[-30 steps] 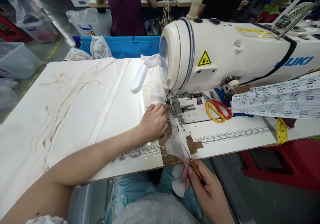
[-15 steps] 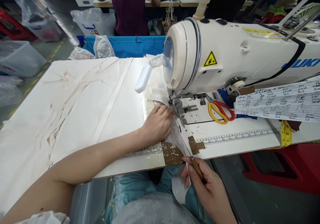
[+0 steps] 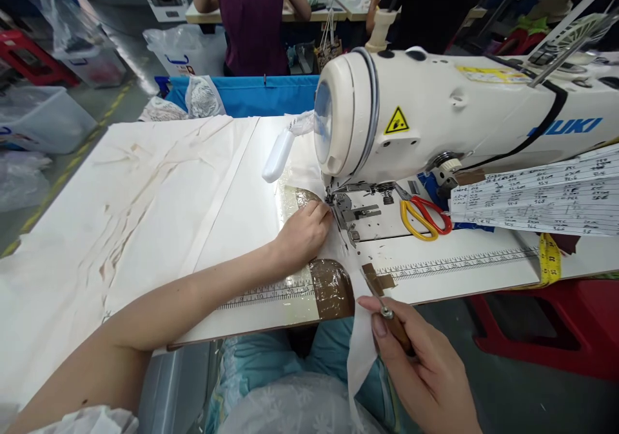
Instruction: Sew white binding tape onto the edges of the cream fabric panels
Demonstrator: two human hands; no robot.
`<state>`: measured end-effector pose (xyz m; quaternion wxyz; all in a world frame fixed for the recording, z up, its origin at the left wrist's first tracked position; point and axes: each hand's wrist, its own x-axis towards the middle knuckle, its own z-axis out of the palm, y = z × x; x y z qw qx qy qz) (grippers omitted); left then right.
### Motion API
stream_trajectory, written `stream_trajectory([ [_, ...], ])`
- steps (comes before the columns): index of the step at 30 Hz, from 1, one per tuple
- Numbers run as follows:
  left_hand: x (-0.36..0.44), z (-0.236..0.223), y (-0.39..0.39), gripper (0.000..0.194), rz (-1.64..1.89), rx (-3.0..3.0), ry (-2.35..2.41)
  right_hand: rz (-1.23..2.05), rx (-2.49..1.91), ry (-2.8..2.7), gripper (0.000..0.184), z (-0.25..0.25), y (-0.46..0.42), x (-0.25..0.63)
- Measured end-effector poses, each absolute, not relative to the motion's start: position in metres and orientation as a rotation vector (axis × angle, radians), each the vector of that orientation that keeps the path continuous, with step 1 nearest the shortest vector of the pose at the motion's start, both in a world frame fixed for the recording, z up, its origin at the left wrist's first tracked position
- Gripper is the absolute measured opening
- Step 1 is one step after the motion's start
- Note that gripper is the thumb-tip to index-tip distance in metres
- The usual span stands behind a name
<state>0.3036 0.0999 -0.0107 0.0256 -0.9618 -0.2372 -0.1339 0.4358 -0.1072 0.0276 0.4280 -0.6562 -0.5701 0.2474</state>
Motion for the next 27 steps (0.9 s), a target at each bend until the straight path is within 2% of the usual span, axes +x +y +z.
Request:
stream_trajectory([
  [8, 0.315, 0.0, 0.117, 0.027, -0.254, -2.918, -0.691, 0.636, -1.355, -1.559, 0.026, 0.055, -0.078, 0.416],
  [12, 0.308, -0.003, 0.125, 0.016, -0.447, -2.949, -0.824, 0.56, -1.416, -1.671, 0.03, 0.04, -0.079, 0.423],
  [15, 0.301, -0.011, 0.133, 0.008, -0.672, -3.048, -0.901, 0.376, -1.612, -1.631, 0.031, 0.018, -0.074, 0.434],
  [20, 0.297, -0.02, 0.141, 0.012, -0.9, -3.195, -0.882, 0.043, -1.884, -1.575, 0.037, -0.006, -0.053, 0.443],
  [27, 0.3, -0.02, 0.142, 0.019, -0.941, -3.206, -0.91, -0.073, -1.901, -1.7, 0.036, -0.013, -0.03, 0.438],
])
